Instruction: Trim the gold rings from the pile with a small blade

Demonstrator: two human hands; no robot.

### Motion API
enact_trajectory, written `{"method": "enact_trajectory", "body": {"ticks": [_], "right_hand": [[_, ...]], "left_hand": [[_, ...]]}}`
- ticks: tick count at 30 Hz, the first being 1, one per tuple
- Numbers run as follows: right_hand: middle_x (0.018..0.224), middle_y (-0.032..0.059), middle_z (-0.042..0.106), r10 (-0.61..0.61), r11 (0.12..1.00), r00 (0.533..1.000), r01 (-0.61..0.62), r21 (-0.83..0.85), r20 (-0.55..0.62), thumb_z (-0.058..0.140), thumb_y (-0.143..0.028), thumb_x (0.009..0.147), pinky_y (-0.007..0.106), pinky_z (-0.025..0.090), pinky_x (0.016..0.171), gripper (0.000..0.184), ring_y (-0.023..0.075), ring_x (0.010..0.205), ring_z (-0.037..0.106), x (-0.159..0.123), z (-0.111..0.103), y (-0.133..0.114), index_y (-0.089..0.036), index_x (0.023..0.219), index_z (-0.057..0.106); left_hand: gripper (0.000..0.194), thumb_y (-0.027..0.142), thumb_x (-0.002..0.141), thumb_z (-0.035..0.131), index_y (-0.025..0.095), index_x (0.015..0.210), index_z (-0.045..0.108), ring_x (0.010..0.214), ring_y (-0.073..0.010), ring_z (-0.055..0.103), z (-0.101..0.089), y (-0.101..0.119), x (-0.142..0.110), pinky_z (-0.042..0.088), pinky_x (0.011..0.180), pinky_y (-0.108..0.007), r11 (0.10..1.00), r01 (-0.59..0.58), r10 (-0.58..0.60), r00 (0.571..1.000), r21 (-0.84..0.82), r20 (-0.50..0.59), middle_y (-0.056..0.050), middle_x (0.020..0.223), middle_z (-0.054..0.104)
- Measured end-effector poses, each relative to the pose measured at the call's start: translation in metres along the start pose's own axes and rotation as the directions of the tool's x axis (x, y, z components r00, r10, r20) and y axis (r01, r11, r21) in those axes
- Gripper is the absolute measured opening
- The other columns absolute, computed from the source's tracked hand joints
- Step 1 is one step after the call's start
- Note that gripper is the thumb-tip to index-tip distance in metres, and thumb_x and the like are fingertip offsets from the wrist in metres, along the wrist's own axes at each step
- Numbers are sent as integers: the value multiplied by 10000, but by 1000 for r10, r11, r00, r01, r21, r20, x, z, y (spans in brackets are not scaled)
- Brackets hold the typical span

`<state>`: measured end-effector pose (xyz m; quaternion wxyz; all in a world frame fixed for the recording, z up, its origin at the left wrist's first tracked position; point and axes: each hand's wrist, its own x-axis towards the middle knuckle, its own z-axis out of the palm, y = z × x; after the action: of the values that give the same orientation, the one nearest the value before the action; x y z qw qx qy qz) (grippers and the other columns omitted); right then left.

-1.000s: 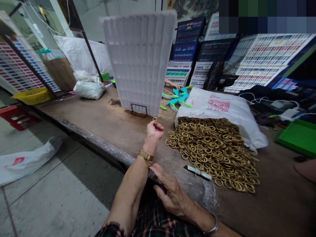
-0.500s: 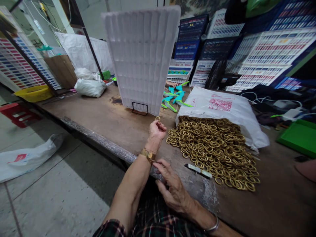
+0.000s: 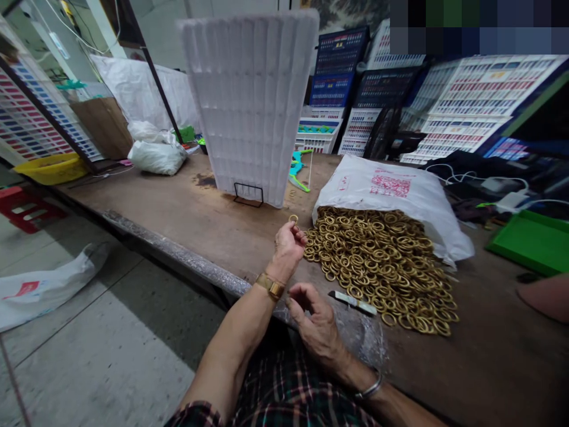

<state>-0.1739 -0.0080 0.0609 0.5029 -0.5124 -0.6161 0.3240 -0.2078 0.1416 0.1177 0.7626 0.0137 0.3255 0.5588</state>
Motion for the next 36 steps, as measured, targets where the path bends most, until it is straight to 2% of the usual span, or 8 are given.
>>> {"method": "enact_trajectory", "body": {"ticks": [7,12,14,18,23,30,36], "right_hand": [[773,23,589,-186,974,983,185,-131,0,478,-235,844,251,433,641,76,138,689,543,12,-3,-6,-208,867,546],[665,-4,566,-140,979,989,145,-140,47,491,-244,849,223,416,579,121,113,594,519,19,-9,-6,-200,744,533],[651,-9,564,-166,971,984,174,-161,62,503,-234,841,218,413,573,122,109,585,514,21,-11,-4,-199,728,531],[667,-7,581,-269,936,961,276,-221,63,531,-189,818,216,415,593,80,109,600,523,22,-11,0,-190,738,530],[681,-5,581,-324,903,939,343,-260,116,550,-168,811,211,411,596,48,107,611,527,22,-11,2,-181,768,532],[657,-14,564,-303,898,939,338,-281,159,556,-211,819,210,401,563,99,101,585,508,25,-10,2,-186,734,512],[688,8,560,-317,842,929,369,-393,193,493,-184,835,238,394,589,64,121,619,511,21,-7,-1,-180,771,498]], "left_hand": [[230,95,787,445,155,568,412,341,-40,306,-5,-11,-6,229,361,-166,998,53,-53,999,28,10,62,444,356],[231,98,793,442,155,571,407,342,-35,304,-11,-15,-6,235,368,-168,994,101,-102,995,49,19,65,457,360],[236,95,796,435,155,569,402,340,-34,298,-14,-17,-4,230,368,-169,991,119,-120,993,55,18,68,455,355],[242,95,794,434,154,563,395,343,-34,302,-17,-19,0,226,368,-167,988,141,-142,990,63,8,66,449,359],[239,102,796,430,153,565,399,346,-33,311,-17,-19,2,229,372,-165,987,146,-145,989,67,-9,65,448,365],[253,94,806,420,156,562,386,346,-36,293,-16,-17,0,206,379,-172,986,153,-151,988,65,-32,70,445,343],[259,97,808,418,156,557,385,343,-32,295,-20,-18,3,213,376,-172,984,160,-158,987,74,-33,70,448,348]]}}
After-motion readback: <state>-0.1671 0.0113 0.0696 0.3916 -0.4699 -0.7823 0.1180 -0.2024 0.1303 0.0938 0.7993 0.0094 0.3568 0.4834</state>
